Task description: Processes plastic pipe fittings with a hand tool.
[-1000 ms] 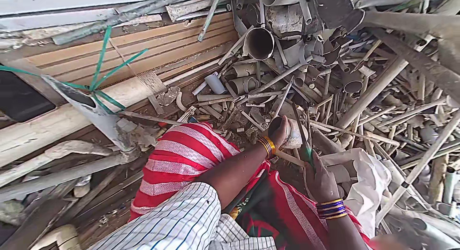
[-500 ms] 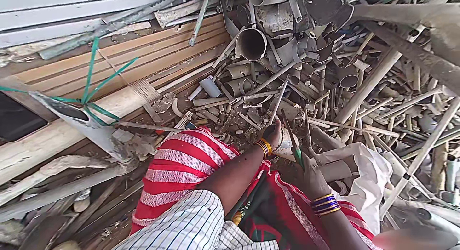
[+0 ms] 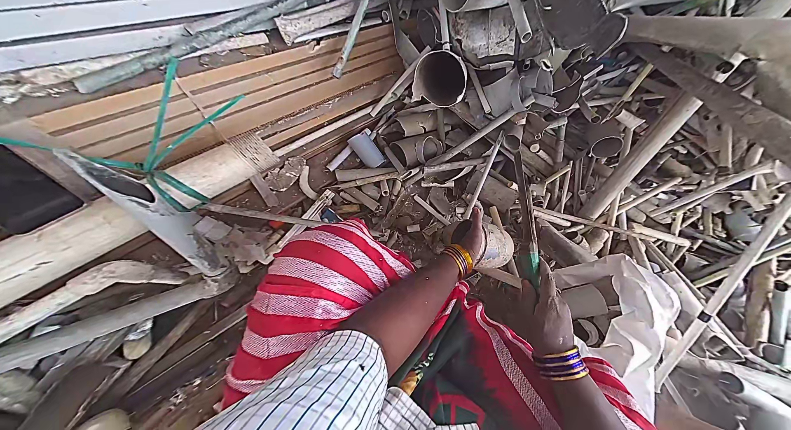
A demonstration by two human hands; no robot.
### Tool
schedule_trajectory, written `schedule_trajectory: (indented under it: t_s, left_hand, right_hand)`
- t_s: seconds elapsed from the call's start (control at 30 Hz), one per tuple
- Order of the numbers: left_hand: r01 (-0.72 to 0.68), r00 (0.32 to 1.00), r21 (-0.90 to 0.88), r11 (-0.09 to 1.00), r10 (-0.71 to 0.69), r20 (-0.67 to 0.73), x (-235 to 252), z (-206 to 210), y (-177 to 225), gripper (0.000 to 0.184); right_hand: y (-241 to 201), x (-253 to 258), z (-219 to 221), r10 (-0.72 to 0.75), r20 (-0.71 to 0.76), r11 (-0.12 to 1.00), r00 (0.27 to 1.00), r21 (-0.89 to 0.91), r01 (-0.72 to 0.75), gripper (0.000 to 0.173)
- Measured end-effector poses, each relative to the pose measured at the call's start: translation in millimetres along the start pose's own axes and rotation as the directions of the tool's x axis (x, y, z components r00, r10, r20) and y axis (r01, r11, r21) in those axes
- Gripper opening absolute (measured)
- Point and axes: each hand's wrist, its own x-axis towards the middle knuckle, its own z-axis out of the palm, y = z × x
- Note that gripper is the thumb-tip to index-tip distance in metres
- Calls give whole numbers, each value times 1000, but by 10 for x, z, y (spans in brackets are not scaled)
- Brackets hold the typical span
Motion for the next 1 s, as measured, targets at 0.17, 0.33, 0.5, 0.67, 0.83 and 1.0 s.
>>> schedule_trajectory:
  t_s: [0.17, 0.33, 0.5, 0.67, 0.83, 1.0]
  left_hand:
    - [36, 999, 23, 999, -35, -35, 4, 11, 17, 73]
    - [70, 997, 44, 997, -71, 8, -103, -44, 124, 72]
    - [41, 999, -10, 999, -41, 6, -62, -50, 88, 70]
    - [55, 998, -97, 994, -58, -30, -10, -65, 76, 72]
    - [10, 997, -157, 988, -23, -79, 160, -56, -11, 72]
    - [45, 997, -198, 979, -57, -55, 134, -49, 51, 76]
  right_hand:
    - [28, 168, -87, 249, 455, 968, 855, -99, -229, 54]
    - [28, 74, 18, 56, 28, 998, 998, 21, -57, 52]
    - [14, 179, -8, 186, 338, 979, 923, 13, -203, 49]
    - [-24, 118, 19, 287, 367, 867, 885, 292, -403, 44]
    - [15, 112, 49, 286, 406, 690, 868, 541, -480, 34]
    - [-31, 72, 15, 349, 474, 695, 808, 449, -563, 36]
